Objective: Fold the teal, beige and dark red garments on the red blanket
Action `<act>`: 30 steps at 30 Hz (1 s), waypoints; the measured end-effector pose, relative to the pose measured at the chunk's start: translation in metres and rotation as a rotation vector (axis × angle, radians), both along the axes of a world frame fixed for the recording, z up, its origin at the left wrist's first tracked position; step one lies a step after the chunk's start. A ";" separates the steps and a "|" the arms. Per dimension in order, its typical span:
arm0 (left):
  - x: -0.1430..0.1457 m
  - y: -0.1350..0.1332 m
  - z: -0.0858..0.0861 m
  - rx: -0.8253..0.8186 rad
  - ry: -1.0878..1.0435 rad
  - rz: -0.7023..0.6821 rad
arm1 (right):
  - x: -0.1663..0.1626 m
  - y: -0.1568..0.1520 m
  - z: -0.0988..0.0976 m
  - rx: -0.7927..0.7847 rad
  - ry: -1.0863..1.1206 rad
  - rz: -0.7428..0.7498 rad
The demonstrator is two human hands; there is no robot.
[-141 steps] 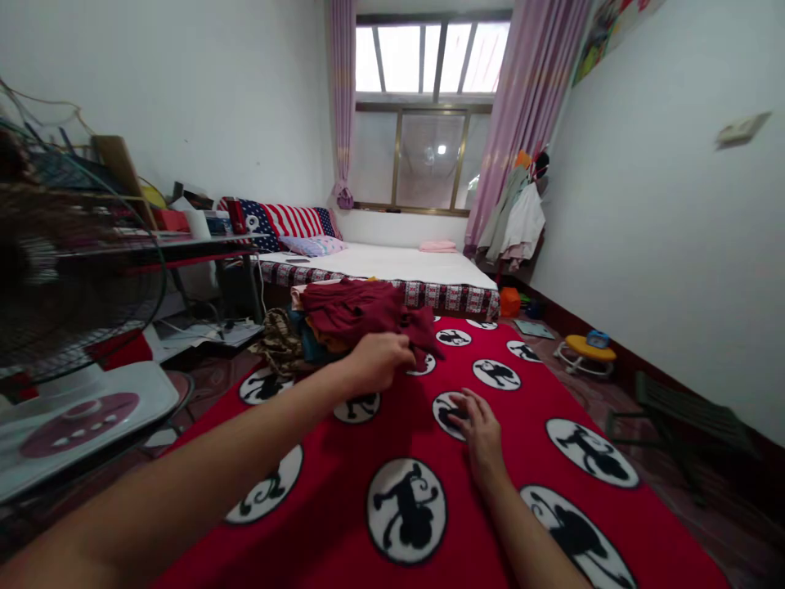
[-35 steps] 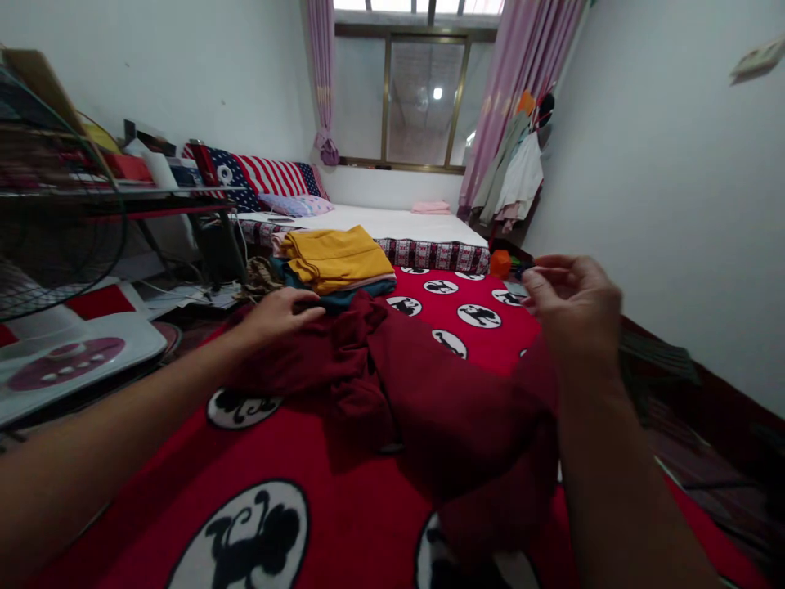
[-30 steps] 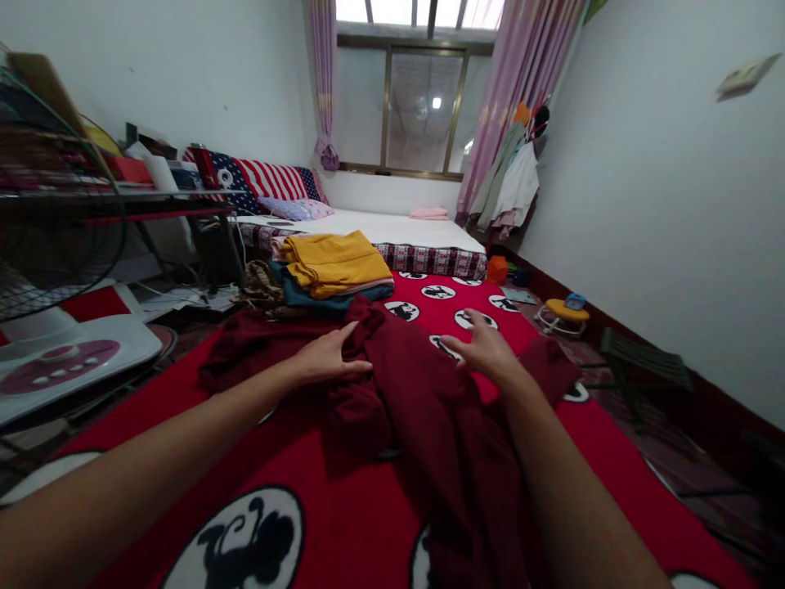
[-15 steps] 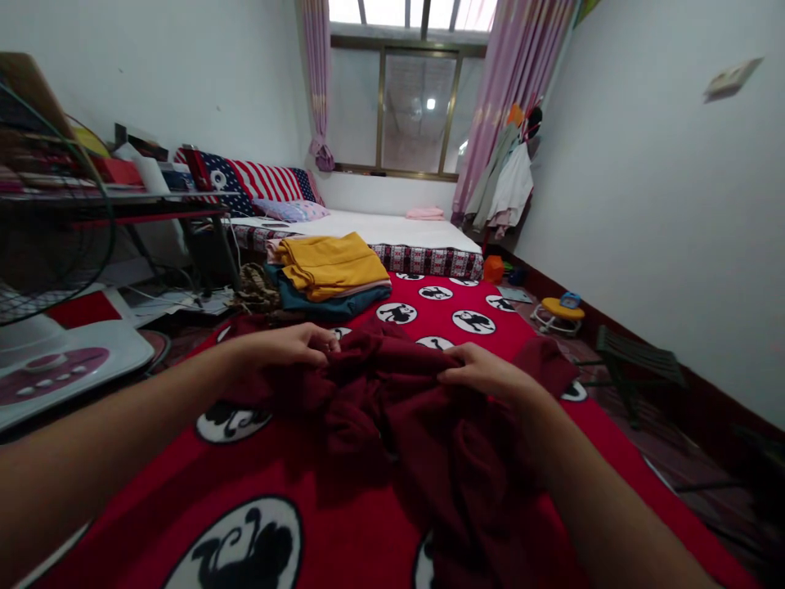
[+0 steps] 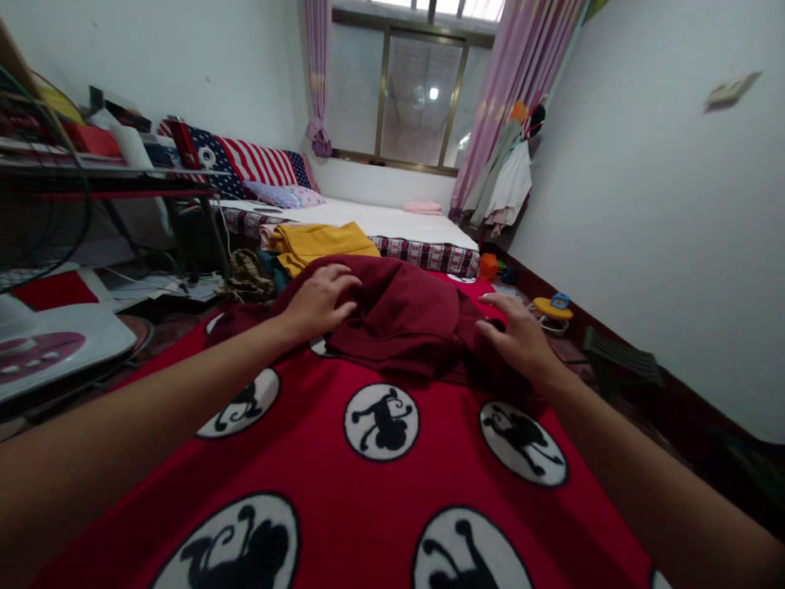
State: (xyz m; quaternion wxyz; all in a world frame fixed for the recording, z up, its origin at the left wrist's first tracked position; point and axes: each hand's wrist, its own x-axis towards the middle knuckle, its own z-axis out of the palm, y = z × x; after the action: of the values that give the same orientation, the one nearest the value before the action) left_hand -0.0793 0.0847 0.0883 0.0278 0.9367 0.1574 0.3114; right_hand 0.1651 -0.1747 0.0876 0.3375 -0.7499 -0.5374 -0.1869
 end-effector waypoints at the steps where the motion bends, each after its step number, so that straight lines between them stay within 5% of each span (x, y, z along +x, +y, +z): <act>1: -0.002 -0.012 -0.013 0.015 0.083 -0.113 | -0.013 -0.007 -0.012 -0.088 -0.019 0.066; 4: -0.006 -0.037 -0.048 0.022 0.302 -0.329 | -0.038 -0.026 -0.044 -0.352 -0.104 0.132; 8: 0.005 -0.036 -0.073 -0.002 0.384 -0.226 | -0.026 -0.036 -0.069 -0.489 -0.363 -0.082; 12: 0.022 -0.020 -0.074 0.032 0.441 -0.140 | 0.000 -0.039 -0.072 -0.535 -0.418 -0.246; 16: 0.023 -0.016 -0.054 0.078 0.446 -0.112 | 0.008 -0.047 -0.056 -0.523 -0.287 -0.196; 20: -0.004 -0.025 -0.003 0.021 0.315 -0.065 | 0.007 -0.067 -0.014 -0.132 -0.092 -0.167; 24: -0.050 -0.036 0.044 -0.146 0.367 -0.216 | -0.001 -0.103 0.026 0.124 0.141 -0.032; 27: -0.084 -0.052 0.045 -0.387 0.606 -0.326 | -0.017 -0.128 0.030 -0.102 0.384 0.064; 30: -0.104 -0.075 0.025 -0.473 0.905 -0.371 | -0.038 -0.143 0.020 -0.672 0.495 0.205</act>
State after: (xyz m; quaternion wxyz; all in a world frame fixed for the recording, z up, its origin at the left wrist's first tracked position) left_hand -0.1836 0.0099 0.1135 0.2220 0.9575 0.0512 -0.1771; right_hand 0.1272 -0.3180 0.1074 0.2101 -0.7830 -0.5431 0.2185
